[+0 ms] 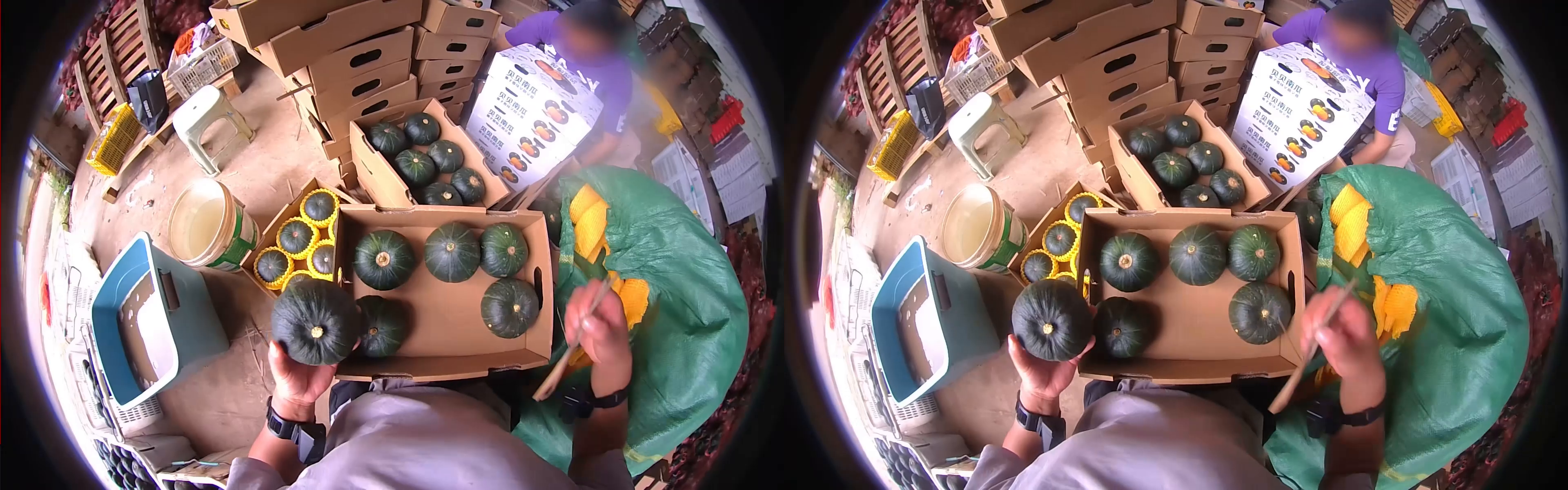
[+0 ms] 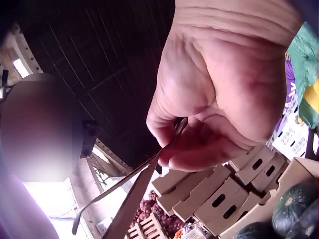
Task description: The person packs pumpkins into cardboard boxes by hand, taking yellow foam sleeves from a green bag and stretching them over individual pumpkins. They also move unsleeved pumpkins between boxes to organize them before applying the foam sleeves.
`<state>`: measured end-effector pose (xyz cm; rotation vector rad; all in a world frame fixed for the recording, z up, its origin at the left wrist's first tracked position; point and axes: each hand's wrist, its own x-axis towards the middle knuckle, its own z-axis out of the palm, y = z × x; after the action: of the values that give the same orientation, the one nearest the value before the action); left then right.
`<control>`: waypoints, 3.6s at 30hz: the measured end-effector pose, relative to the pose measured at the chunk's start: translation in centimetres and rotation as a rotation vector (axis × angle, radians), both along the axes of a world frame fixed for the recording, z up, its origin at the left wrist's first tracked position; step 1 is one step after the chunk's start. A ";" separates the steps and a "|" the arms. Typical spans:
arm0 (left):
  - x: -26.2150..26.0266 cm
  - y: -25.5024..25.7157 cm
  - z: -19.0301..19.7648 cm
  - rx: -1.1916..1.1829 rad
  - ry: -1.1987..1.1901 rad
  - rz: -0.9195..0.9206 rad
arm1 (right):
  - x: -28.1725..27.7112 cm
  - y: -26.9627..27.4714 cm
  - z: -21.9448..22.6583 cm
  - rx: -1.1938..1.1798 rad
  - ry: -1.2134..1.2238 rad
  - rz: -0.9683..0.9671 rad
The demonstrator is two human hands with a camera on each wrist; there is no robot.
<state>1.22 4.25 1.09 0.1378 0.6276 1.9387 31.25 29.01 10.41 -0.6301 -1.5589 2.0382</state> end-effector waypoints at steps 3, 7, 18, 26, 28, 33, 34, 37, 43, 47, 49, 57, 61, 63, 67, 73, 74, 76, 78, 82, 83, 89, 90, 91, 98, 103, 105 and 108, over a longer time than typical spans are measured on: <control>0.6 1.9 0.1 0.276 -0.463 -0.258 | 4.3 -3.1 3.4 -0.061 -0.566 0.318; 2.3 4.5 0.6 0.085 -0.479 -0.334 | 11.8 -7.9 -4.6 0.764 -1.086 0.659; 5.3 8.5 1.7 -0.213 0.234 -0.660 | 11.9 3.9 -11.5 0.950 -1.477 -0.508; 7.8 11.1 1.9 -0.287 1.894 -0.821 | 13.4 5.6 -11.0 0.496 -1.416 -1.013; 6.8 11.0 1.3 -0.217 1.843 -0.926 | 12.8 5.5 -10.8 0.627 -1.459 -1.025; 6.3 12.3 2.2 -0.088 1.764 -0.953 | 12.0 7.9 -8.4 0.203 -1.255 -0.762; 6.4 12.5 2.5 -0.093 1.755 -0.946 | 13.8 8.6 -10.0 0.393 -1.243 -0.797; 6.4 12.7 1.8 -0.119 1.707 -0.895 | 20.1 12.0 -16.1 0.714 -1.121 -0.912; 4.2 11.1 3.6 -0.176 1.584 -0.791 | 14.9 8.7 -9.4 0.169 -0.288 -0.917; 3.3 9.9 4.1 -0.227 1.083 -0.811 | 7.0 3.0 -5.5 -0.749 0.332 -0.385; 3.6 10.1 4.4 -0.089 0.752 -0.829 | 1.1 -1.5 -6.1 -0.514 0.162 -0.319; 1.6 9.3 4.0 -0.635 1.762 -0.293 | -8.9 -5.8 -6.5 0.692 -0.689 0.102; 0.4 8.5 3.7 -0.763 1.672 -0.209 | -8.4 -4.6 -7.7 0.872 -0.529 -0.116; 0.8 7.8 4.3 -0.805 1.419 -0.146 | -7.3 -3.3 -6.9 0.737 -0.401 -0.181; 0.5 6.1 4.9 -0.339 0.939 0.025 | -3.0 -0.6 -5.2 0.116 -0.098 -0.488; 5.5 11.0 9.2 0.091 1.779 -0.277 | -5.4 -4.4 -2.4 0.045 -0.002 -0.047; 6.1 12.0 8.6 0.210 1.836 -0.221 | -5.8 -5.4 -3.0 0.331 -0.140 0.001; 6.2 12.4 8.0 0.140 1.840 -0.101 | -5.5 -4.9 -2.9 0.265 -0.141 0.035; 4.8 12.9 9.3 0.072 2.014 -0.237 | -3.9 -4.6 -3.1 0.106 -0.147 0.084; 5.6 14.4 9.4 0.385 2.179 -0.366 | -3.1 -3.7 -3.2 0.542 -0.443 0.324; 6.7 14.9 9.2 0.492 2.128 -0.234 | -3.1 -4.0 -3.2 0.459 -0.333 0.217; 11.2 15.6 8.5 0.150 1.819 0.033 | -7.2 -2.4 -2.3 -0.198 0.581 -0.596; 12.3 15.4 8.2 0.216 1.481 -0.101 | -7.4 -2.7 -3.3 -0.433 0.710 -0.693; 11.7 15.6 7.0 0.221 1.328 -0.181 | -7.4 -3.2 -4.7 -0.137 0.558 -0.782; 9.0 15.6 7.4 -0.045 0.536 -0.817 | -2.1 0.7 -10.2 -0.771 0.780 0.117; 8.7 14.7 6.9 0.270 1.265 -0.167 | -2.2 -3.4 -3.2 -0.285 0.555 -0.172; 8.5 14.2 7.2 0.345 1.946 0.243 | -1.4 -3.5 -4.0 -0.143 0.497 -0.057; 8.5 15.3 6.7 0.477 1.600 -0.055 | -0.5 -1.4 -8.5 -0.321 0.631 -0.360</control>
<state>9.72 19.53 7.79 2.0728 1.0619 1.5469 30.77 27.62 1.87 -0.2956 -0.7113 1.9512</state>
